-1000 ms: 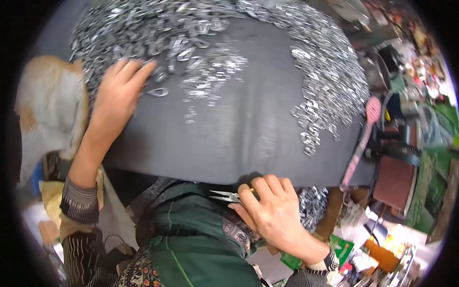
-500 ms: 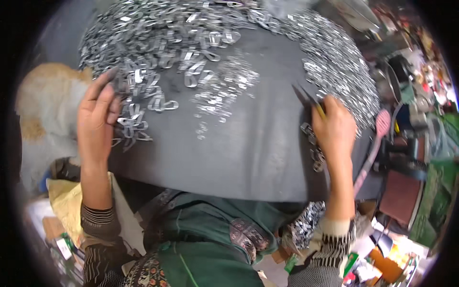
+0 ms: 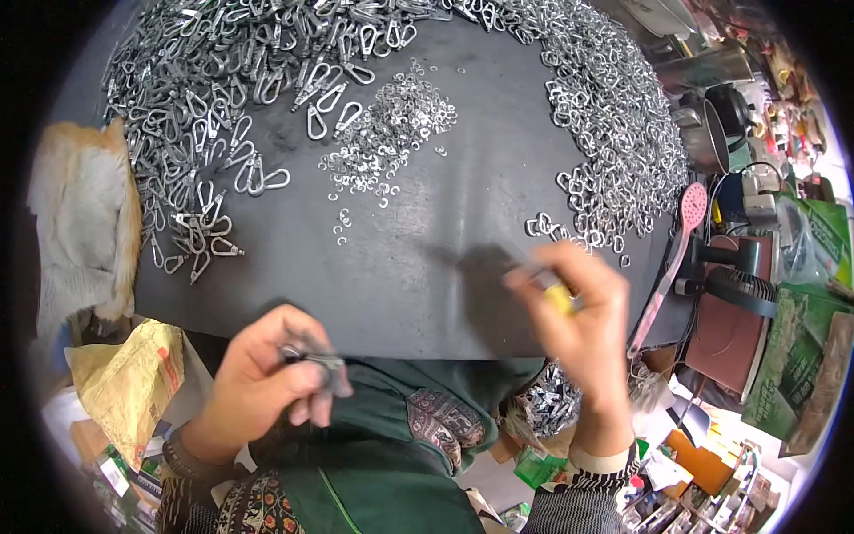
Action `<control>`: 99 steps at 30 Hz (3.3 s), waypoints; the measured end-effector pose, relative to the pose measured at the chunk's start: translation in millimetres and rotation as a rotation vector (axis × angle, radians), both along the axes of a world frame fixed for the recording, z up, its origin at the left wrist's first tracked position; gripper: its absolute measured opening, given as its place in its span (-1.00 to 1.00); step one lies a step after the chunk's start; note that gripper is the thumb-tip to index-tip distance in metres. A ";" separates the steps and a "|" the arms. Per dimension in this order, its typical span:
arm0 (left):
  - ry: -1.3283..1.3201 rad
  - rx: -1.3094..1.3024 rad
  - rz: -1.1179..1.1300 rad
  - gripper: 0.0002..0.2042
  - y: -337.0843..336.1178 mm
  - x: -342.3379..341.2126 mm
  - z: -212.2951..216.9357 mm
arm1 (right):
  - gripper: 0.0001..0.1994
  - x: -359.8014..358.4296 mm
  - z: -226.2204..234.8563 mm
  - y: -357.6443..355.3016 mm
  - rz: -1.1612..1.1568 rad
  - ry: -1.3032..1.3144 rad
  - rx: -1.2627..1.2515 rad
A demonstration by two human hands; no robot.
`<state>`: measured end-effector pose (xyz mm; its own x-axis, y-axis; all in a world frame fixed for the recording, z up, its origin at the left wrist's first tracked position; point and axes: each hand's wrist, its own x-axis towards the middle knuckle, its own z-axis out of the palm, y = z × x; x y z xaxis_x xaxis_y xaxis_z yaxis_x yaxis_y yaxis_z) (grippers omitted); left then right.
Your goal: The person assembles metal clips by using pliers to attach small metal rings onto each clip.
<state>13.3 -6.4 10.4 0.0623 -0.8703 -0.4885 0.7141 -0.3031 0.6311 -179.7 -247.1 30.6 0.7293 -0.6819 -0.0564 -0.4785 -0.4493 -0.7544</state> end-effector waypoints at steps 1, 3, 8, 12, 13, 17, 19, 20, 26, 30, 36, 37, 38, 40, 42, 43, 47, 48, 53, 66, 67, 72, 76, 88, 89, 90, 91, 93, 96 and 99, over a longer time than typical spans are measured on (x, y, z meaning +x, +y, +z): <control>-0.088 0.007 0.025 -0.77 -6.1 -7.9 1.4 | -0.85 9.9 0.9 16.4 0.092 0.005 0.118; -0.175 0.010 0.039 -0.76 -12.1 -18.1 -1.9 | -0.84 25.9 5.8 40.5 0.241 0.054 0.243; -0.478 -0.091 0.096 -0.83 -18.3 -27.0 -11.1 | -0.66 30.3 13.4 59.6 0.375 0.090 0.294; -0.760 -0.259 0.098 -0.81 -18.5 -27.3 -17.0 | -0.66 37.7 20.3 56.4 0.473 0.188 0.266; -0.749 -0.250 0.090 -0.80 -19.2 -28.1 -15.6 | -0.66 39.1 22.6 56.2 0.473 0.192 0.265; -0.765 -0.227 0.052 -0.81 -16.9 -26.5 -13.7 | -0.65 41.0 27.7 54.9 0.478 0.242 0.288; -0.745 -0.227 0.047 -0.80 -15.4 -27.5 -17.2 | -0.65 41.3 29.2 53.8 0.496 0.237 0.266; -0.723 -0.225 0.035 -0.79 -14.4 -27.8 -18.3 | -0.65 41.0 29.3 54.1 0.496 0.207 0.282; -0.580 -0.206 -0.033 -0.77 -4.2 -23.8 -23.1 | -0.74 51.3 23.0 55.2 0.566 0.130 0.296; -0.400 -0.172 0.012 -0.78 1.1 -21.4 -14.3 | -0.73 70.3 22.0 34.6 0.702 0.064 -0.038; -0.288 -0.047 -0.106 -0.79 8.9 -16.4 -12.8 | -0.73 91.1 9.6 5.6 0.552 0.223 -0.721; -0.228 -0.059 -0.102 -0.79 9.4 -17.7 -13.0 | -0.74 94.3 12.1 10.0 0.550 0.278 -0.743; -0.169 -0.072 -0.098 -0.80 9.4 -17.9 -13.4 | -0.75 97.1 14.2 14.5 0.548 0.334 -0.764; -0.182 -0.068 -0.123 -0.80 9.3 -14.0 -9.9 | -0.76 99.2 18.0 23.9 0.553 0.362 -0.785; -0.159 -0.021 -0.188 -0.81 8.7 -9.4 -6.7 | -0.76 100.9 20.8 30.7 0.535 0.402 -0.839; -0.157 -0.020 -0.186 -0.81 9.4 -10.1 -9.2 | -0.76 101.7 19.7 32.2 0.523 0.390 -0.853; -0.344 -0.202 -0.079 -0.83 10.9 -13.4 -18.8 | -0.76 104.8 16.8 37.8 0.522 0.403 -0.892; -0.352 -0.198 -0.065 -0.84 11.6 -14.0 -19.2 | -0.75 104.8 16.4 39.3 0.509 0.408 -0.898; -0.382 -0.187 -0.090 -0.85 14.6 -13.5 -19.4 | -0.74 103.2 15.4 41.5 0.481 0.413 -0.878; -0.052 0.103 0.045 -0.87 -6.9 3.1 -7.6 | -0.69 60.1 49.2 25.6 0.704 0.363 -0.821; -0.004 0.091 0.040 -0.86 -9.9 2.8 -7.9 | -0.69 51.7 41.3 21.3 0.730 0.252 -0.786; 0.043 0.026 -0.004 -0.87 -21.6 -4.3 -15.4 | -0.67 22.2 17.8 18.2 0.688 0.067 -0.708; 0.035 0.036 0.011 -0.87 -25.3 -6.3 -10.4 | -0.68 18.0 11.4 15.6 0.647 0.004 -0.650; -0.020 0.044 -0.012 -0.89 -22.2 -15.3 -24.0 | -0.67 11.7 6.0 13.4 0.642 -0.110 -0.607; -0.010 0.014 -0.007 -0.89 -23.3 -15.2 -26.2 | -0.67 11.7 5.8 13.2 0.649 -0.109 -0.599; 0.002 -0.011 0.001 -0.89 -23.4 -15.9 -26.1 | -0.67 11.5 5.5 13.4 0.659 -0.109 -0.585; -0.003 -0.012 -0.002 -0.89 -23.8 -16.6 -25.0 | -0.67 10.9 2.2 12.6 0.659 -0.123 -0.583; 0.015 -0.039 0.018 -0.88 -24.9 -17.2 -22.7 | -0.67 9.8 3.8 11.1 0.658 -0.143 -0.610; -0.046 -0.037 -0.030 -0.87 -27.5 -16.3 -16.6 | -0.68 7.7 9.7 11.8 0.675 -0.148 -0.682; -0.327 0.110 -0.125 -0.87 -33.3 -24.3 0.8 | -0.69 -3.1 10.2 17.4 0.671 -0.103 -0.726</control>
<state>-10.9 -39.7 11.1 0.1271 -0.8242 -0.5518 0.4329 -0.4544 0.7785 -182.8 -229.7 40.8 0.9545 0.0296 0.2967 0.0964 -0.9723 -0.2131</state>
